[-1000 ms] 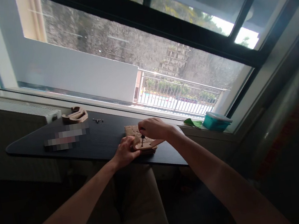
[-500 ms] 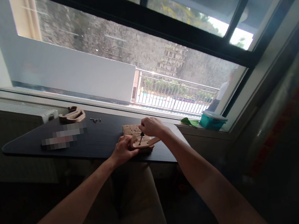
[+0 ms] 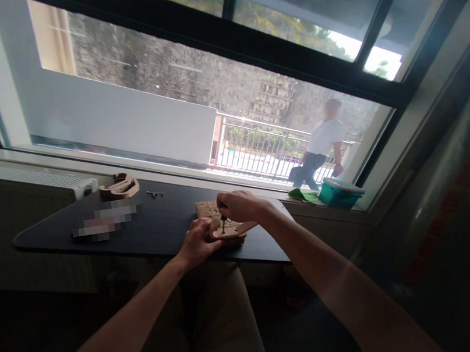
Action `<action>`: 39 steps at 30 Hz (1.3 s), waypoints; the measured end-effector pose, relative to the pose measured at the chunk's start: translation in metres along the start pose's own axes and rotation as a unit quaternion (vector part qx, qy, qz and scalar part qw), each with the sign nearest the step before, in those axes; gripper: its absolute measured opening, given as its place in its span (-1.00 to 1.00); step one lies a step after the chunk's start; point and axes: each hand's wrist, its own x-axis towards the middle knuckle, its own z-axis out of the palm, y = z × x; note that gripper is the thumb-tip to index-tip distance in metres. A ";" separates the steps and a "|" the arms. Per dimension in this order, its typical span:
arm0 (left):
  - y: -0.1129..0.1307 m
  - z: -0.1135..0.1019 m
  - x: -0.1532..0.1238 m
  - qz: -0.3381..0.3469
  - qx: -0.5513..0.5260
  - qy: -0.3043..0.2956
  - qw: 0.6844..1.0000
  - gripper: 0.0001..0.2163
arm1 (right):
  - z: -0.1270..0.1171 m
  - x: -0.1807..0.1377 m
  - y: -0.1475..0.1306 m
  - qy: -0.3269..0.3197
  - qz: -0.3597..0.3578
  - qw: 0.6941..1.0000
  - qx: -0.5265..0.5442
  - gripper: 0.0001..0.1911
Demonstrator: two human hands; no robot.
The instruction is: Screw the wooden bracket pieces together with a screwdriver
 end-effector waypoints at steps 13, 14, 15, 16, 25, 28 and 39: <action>-0.004 0.002 0.001 0.011 -0.006 0.000 1.000 -0.68 | 0.012 -0.005 0.002 0.025 0.099 0.994 0.027 -0.65; -0.004 0.002 0.001 0.013 -0.006 0.001 1.000 -0.68 | 0.009 -0.006 0.003 0.019 0.095 0.995 0.025 -0.66; -0.005 0.002 0.001 0.014 -0.006 0.002 1.000 -0.68 | 0.006 -0.006 0.004 0.012 0.089 0.996 0.023 -0.67; -0.005 0.002 0.001 0.015 -0.005 0.003 1.000 -0.69 | 0.002 -0.006 0.005 0.005 0.081 0.997 0.020 -0.69; -0.004 0.002 0.001 0.006 0.002 -0.011 1.000 -0.70 | -0.004 -0.002 0.003 -0.028 0.016 0.999 0.008 -0.75; -0.003 0.002 0.002 0.003 0.002 -0.015 1.000 -0.72 | 0.000 0.000 0.001 -0.022 0.026 0.999 0.013 -0.74; 0.002 0.001 0.002 0.009 -0.008 0.004 1.000 -0.76 | -0.011 -0.008 0.004 -0.065 0.072 0.995 0.011 -0.66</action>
